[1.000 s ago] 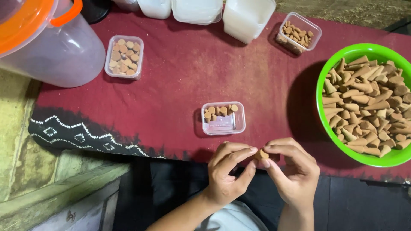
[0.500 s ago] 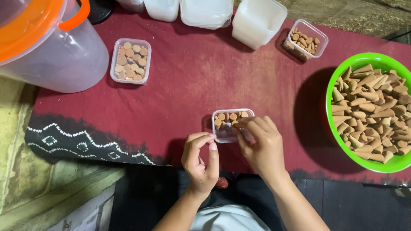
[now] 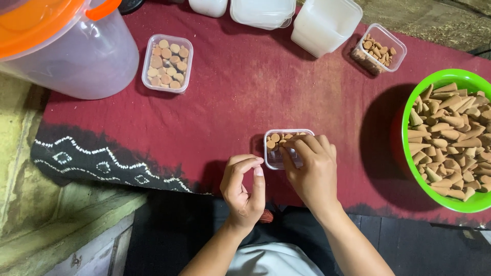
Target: The person picks small brown clay pieces from a green bowl and places them into small clear plastic containers on a red tablecloth. They repeatedly reach into the bowl, select pieces, and arrange them in the containers.
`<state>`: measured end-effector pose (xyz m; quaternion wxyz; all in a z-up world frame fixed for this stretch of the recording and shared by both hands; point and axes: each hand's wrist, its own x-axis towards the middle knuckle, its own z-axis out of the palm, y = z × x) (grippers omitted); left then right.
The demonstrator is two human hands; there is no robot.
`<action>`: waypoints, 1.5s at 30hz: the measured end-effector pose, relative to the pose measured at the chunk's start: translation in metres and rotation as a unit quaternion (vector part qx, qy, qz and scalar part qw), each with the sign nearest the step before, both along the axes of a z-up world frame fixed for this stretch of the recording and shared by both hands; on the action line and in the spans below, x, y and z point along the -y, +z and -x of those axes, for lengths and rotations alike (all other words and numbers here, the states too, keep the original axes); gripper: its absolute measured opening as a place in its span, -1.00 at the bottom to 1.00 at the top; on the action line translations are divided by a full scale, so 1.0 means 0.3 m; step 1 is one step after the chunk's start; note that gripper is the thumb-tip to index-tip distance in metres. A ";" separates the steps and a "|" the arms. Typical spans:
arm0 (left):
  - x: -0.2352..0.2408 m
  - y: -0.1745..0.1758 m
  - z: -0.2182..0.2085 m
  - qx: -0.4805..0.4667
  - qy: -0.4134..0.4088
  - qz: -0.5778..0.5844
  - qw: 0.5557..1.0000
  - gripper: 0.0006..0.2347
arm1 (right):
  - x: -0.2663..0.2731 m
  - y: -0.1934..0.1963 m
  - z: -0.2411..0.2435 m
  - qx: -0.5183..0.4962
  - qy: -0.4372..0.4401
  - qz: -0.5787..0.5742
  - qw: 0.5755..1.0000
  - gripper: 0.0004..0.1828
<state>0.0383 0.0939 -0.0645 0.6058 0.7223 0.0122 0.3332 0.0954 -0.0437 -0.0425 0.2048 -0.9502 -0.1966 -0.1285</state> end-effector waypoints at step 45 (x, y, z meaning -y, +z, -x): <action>0.084 0.066 0.023 -0.003 -0.008 -0.038 0.999 -0.88 | 0.137 0.046 0.074 -0.003 -0.051 -0.148 0.988 -0.91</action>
